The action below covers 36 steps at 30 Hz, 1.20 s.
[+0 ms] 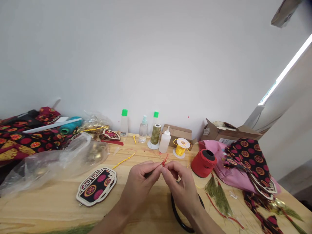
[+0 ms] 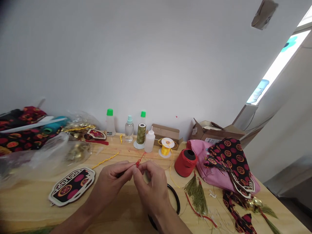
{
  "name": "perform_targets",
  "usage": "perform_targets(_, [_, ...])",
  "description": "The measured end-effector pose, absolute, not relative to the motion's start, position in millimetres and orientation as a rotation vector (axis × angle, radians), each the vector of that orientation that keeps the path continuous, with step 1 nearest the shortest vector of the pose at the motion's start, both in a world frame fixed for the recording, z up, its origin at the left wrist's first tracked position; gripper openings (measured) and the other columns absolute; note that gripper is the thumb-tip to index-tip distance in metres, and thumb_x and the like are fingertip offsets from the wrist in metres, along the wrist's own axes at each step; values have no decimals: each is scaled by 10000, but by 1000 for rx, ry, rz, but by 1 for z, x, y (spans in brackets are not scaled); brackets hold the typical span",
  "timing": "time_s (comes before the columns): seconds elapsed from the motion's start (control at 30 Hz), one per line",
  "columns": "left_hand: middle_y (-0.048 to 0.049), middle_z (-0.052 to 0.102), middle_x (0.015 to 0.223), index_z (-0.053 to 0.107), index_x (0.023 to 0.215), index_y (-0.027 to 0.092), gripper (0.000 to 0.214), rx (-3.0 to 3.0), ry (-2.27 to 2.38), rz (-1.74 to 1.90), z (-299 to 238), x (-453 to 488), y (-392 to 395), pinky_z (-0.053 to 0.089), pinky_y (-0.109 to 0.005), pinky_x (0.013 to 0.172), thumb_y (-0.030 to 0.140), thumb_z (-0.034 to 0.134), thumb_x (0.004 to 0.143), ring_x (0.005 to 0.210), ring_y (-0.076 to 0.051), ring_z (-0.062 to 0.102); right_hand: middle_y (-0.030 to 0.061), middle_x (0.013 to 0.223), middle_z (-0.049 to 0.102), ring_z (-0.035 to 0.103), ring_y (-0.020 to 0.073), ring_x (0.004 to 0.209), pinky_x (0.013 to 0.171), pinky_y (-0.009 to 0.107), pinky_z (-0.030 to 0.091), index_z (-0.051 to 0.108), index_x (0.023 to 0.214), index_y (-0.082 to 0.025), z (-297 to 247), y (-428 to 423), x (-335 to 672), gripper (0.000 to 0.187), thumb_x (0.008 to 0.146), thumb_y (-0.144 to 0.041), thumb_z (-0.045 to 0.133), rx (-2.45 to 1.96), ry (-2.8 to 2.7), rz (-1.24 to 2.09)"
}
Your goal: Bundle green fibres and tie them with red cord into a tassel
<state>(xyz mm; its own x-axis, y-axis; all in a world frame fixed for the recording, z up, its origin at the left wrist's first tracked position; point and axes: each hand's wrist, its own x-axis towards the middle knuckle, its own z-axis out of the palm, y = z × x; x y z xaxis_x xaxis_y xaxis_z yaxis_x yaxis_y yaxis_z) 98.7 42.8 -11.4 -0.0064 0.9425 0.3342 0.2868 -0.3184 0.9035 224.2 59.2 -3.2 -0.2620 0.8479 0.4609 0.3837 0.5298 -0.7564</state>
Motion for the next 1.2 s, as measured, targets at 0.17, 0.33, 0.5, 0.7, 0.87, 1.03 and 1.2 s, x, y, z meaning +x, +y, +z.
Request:
perform_targets(0.17, [40,393,515,526,536,157,253,1647,1325,1373,-14,99,43,306,-187,499,280,474,751,517,-93,376,-24,541,493,426,95,506,460,195,312,524,599,-159,-6,60,224,180,753,-197,438,-1022,-1833,691])
perform_targets(0.33, [49,347,513,507,547,158,287,1470,1229,1301,-14,99,46,263,-193,470,328,440,769,505,-85,322,-3,603,544,469,121,590,556,231,336,515,616,-167,-9,60,227,146,747,-171,449,-1002,-1948,381])
perform_targets(0.5, [60,317,515,529,576,152,280,1290,1148,1277,-14,100,48,183,-202,420,366,471,748,463,-68,233,4,587,530,444,129,569,523,240,299,505,611,-173,-13,63,227,136,734,-160,447,-958,-2033,-34])
perform_targets(0.7, [45,400,583,582,652,135,289,994,1015,1253,-16,101,46,147,-199,413,392,483,738,455,-56,189,0,544,510,421,130,530,494,256,252,508,588,-176,-12,62,223,157,732,-154,448,-921,-2110,-317])
perform_targets(0.87, [56,374,557,616,732,153,259,899,982,1278,-21,99,47,161,-188,416,389,511,721,444,-50,214,3,571,525,441,132,557,509,252,269,515,606,-174,-8,60,226,118,717,-169,475,-796,-2121,-136])
perform_targets(1.03, [55,386,528,618,663,148,263,1129,1052,1311,-13,99,46,215,-181,425,365,492,743,461,-59,274,5,590,519,474,127,564,538,246,337,533,679,-160,-7,59,228,111,742,-235,480,-932,-1960,260])
perform_targets(1.2, [-6,583,704,664,707,171,205,1439,1071,1410,-8,101,44,390,-236,673,284,498,748,713,-149,505,-2,603,540,501,119,568,538,225,380,536,665,-163,-9,58,224,177,764,-292,464,-1045,-1842,601])
